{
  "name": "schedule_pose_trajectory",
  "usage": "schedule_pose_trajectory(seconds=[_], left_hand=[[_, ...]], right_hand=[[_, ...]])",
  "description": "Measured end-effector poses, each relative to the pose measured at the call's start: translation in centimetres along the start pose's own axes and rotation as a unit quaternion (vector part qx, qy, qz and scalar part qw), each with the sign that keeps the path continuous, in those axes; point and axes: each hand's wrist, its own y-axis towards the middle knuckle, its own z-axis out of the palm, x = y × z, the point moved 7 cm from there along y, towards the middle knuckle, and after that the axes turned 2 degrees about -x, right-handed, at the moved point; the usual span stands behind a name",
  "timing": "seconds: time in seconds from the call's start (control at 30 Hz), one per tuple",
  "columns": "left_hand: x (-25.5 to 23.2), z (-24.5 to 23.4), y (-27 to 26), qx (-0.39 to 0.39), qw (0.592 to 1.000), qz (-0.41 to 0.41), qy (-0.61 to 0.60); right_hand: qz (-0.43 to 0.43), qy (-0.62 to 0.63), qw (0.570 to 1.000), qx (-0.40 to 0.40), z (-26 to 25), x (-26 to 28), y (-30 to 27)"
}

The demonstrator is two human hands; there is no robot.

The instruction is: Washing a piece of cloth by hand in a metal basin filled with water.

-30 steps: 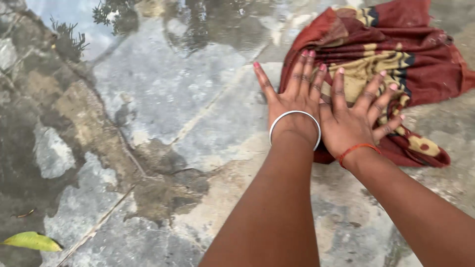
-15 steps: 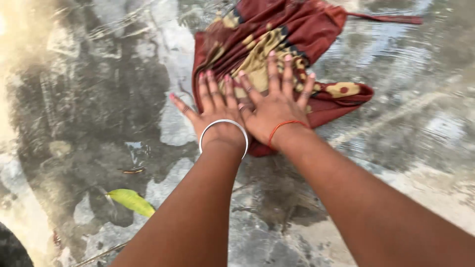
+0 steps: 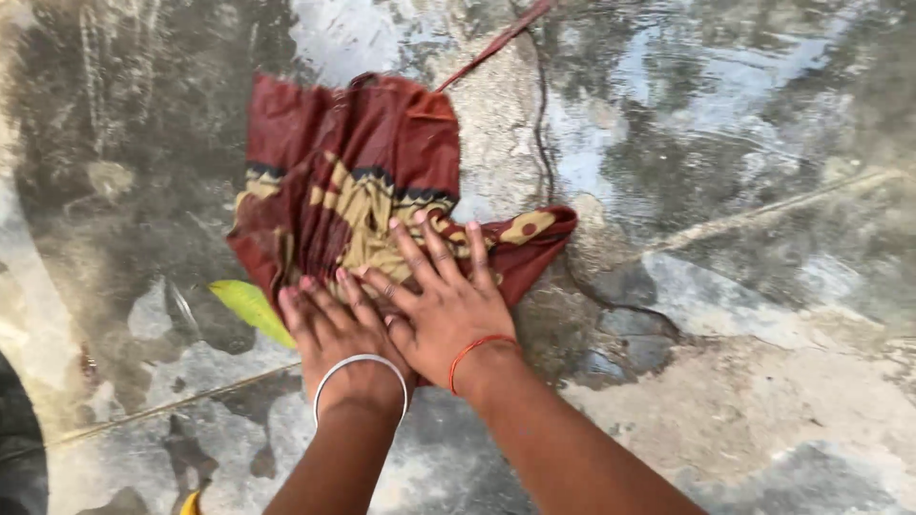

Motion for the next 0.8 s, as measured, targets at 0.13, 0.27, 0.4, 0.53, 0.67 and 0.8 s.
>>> schedule_pose_trajectory(seconds=[0.13, 0.27, 0.4, 0.53, 0.67, 0.8], left_hand=[[-1.9, 1.3, -2.9, -0.019, 0.993, -0.08, -0.087], [-5.2, 3.4, -3.7, -0.107, 0.969, -0.113, -0.192], [-9.7, 3.3, -4.8, -0.203, 0.937, -0.104, -0.263], [-13.3, 1.3, -6.1, -0.229, 0.92, -0.088, -0.304], [-17.5, -2.3, -8.0, -0.209, 0.922, -0.06, -0.319], [-22.3, -4.9, -9.7, -0.214, 0.927, -0.03, -0.307]], right_hand=[[-0.05, 0.005, 0.999, 0.008, 0.6, -0.9, -3.2], [-0.046, 0.003, 0.999, -0.004, 0.8, -3.6, -6.4], [-0.034, -0.039, 0.998, -0.044, 0.5, -6.6, -9.5], [-0.018, -0.073, 0.995, -0.071, -0.2, -9.7, -12.4], [0.022, -0.097, 0.992, -0.079, -1.6, -13.7, -16.0], [0.059, -0.103, 0.989, -0.092, -3.0, -17.9, -19.8]])
